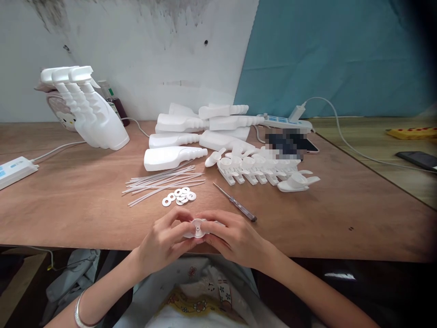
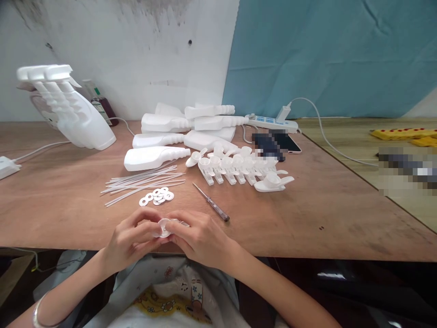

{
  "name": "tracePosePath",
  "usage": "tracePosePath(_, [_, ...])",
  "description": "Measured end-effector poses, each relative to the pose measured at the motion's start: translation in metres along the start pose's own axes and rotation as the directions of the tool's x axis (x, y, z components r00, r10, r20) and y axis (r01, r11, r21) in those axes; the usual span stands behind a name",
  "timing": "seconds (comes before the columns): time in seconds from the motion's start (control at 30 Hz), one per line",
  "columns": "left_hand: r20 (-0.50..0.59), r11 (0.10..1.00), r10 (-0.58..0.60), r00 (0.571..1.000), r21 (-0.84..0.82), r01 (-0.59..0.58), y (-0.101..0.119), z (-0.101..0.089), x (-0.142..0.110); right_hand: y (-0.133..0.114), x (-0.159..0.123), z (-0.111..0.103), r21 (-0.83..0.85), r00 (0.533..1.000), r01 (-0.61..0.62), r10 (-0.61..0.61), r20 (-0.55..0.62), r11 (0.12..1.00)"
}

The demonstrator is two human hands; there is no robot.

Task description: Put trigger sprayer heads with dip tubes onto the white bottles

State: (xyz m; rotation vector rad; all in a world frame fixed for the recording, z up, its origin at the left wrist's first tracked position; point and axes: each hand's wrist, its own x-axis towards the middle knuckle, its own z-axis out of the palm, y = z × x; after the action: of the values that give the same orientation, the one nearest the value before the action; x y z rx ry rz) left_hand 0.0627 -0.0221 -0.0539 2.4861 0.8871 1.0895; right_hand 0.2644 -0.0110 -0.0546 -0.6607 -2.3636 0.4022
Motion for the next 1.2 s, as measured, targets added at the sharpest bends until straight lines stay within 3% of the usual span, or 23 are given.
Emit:
tracePosePath(0.47, [-0.011,0.999,0.039,0.999,0.036,-0.038,0.0006,-0.0007,0.0024,-0.0004,0.0000,-0.0015,-0.043,0.998,-0.027,0.030,0.062,0.999])
tracePosePath(0.7, [-0.080,0.994,0.076,0.994,0.084,-0.069,0.0005,0.0024,0.0033,0.0026,0.0016,-0.0004,-0.044,0.999,0.006,-0.004,0.045,0.999])
tracePosePath(1.07, [-0.020,0.991,0.118,0.993,0.071,-0.117,-0.0044,0.0008,0.0047,-0.0021,0.0079,-0.0067,-0.095,0.993,0.001,0.010,0.117,0.995])
tracePosePath(1.2, [0.007,0.990,0.095,0.995,0.106,-0.096,-0.0005,-0.0018,0.0052,0.0003,0.0057,-0.0031,-0.095,0.998,0.022,-0.017,0.054,0.995])
